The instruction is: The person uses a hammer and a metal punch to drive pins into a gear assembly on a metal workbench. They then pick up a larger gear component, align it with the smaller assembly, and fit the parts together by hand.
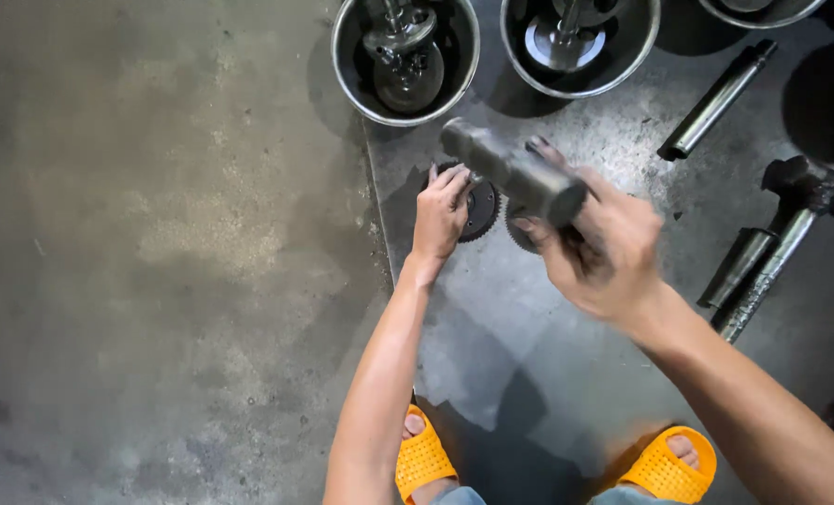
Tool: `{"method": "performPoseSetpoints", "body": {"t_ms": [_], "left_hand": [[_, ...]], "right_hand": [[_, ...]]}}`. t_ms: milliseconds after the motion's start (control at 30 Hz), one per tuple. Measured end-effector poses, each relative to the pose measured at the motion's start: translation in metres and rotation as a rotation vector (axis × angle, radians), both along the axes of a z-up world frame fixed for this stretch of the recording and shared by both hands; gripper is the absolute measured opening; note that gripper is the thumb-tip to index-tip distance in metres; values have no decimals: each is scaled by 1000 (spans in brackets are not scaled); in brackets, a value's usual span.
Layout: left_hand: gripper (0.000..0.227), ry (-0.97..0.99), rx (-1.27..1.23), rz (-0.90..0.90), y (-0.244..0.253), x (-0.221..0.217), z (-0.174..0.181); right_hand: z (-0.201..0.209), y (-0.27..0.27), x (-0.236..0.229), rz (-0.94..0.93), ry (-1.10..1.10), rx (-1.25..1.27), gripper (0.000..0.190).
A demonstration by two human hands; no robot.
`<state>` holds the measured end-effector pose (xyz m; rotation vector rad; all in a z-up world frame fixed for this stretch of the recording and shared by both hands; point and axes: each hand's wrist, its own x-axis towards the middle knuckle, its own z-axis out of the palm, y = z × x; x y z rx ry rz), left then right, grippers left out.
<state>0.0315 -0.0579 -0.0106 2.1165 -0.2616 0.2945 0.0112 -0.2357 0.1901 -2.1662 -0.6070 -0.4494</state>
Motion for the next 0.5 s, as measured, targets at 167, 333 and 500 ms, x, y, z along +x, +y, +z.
{"method": "performPoseSetpoints", "body": {"t_ms": [167,333,500], "left_hand": [[18,16,8,-27,1,-2,22],[9,12,13,-26,2,1,-6],[11,10,11,-15,1,-2,12]], "right_hand": [[-7,4,9,-19,108,-360,30],[29,1,-5,-44,85,-150,19],[-26,-2,7,4,15,-79,20]]}}
